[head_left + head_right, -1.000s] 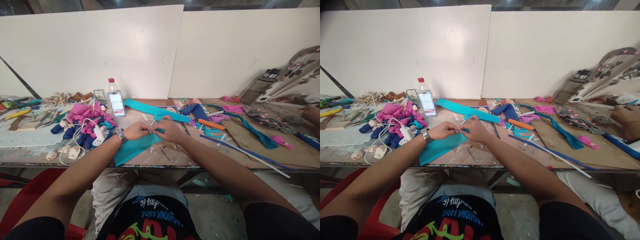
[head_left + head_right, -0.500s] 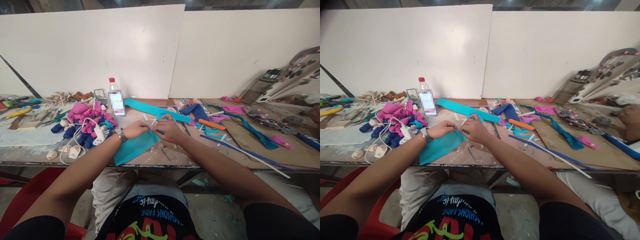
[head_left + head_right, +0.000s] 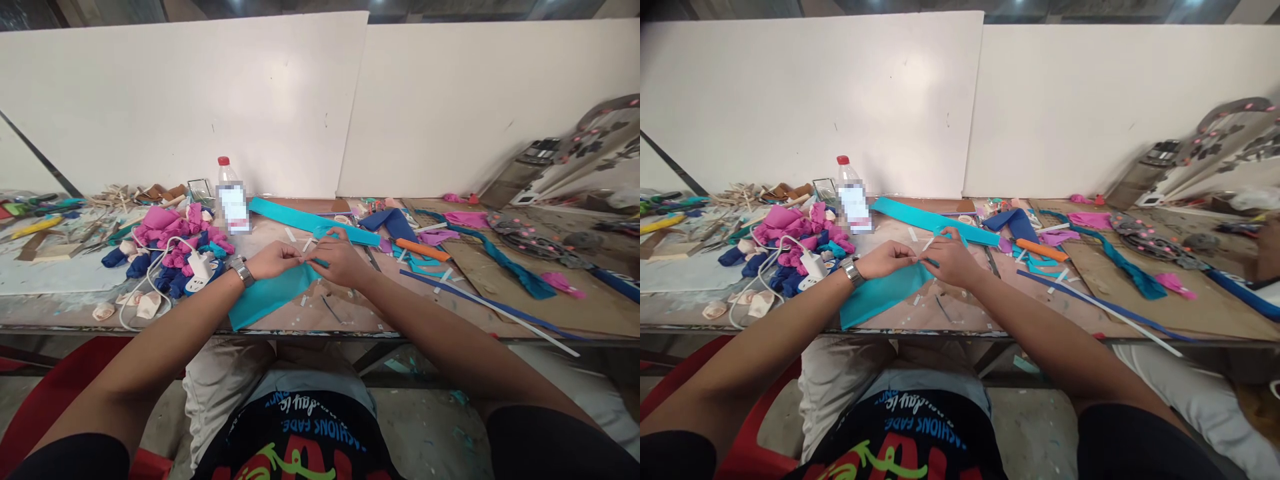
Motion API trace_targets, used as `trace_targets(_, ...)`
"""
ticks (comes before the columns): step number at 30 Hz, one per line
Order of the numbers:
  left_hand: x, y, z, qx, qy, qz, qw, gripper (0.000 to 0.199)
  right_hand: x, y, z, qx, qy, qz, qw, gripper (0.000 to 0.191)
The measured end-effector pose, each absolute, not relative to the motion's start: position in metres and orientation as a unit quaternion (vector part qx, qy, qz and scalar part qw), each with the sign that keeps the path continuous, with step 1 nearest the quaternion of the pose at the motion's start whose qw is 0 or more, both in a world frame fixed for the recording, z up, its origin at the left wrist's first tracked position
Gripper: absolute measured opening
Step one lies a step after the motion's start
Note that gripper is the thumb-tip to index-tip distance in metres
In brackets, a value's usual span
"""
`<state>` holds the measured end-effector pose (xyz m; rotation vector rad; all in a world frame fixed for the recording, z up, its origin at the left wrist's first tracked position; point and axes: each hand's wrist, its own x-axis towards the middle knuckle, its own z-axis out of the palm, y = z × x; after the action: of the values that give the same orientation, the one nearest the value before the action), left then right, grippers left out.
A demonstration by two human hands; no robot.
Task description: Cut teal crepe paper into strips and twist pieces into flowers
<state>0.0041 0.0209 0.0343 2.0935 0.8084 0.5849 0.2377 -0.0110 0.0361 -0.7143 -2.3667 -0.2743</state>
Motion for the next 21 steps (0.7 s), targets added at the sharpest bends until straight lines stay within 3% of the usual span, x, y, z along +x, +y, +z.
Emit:
trace_targets(8,0.007,0.013,0.037,0.836,0.322,0.238,0.374,0.035,0.238,-0.011,0.035,-0.303,-0.904,-0.052,0.299,0.012)
trace_targets(17,0.006,0.003,0.045,0.910,0.309,0.233,0.151,0.024,0.235,-0.012,0.037,-0.345,-0.892,0.022,0.293,0.018)
trace_targets(21,0.005,0.004,0.045,0.924,0.302,0.212,0.101,0.025,0.235,-0.012,0.037,-0.346,-0.894,0.029,0.283,0.018)
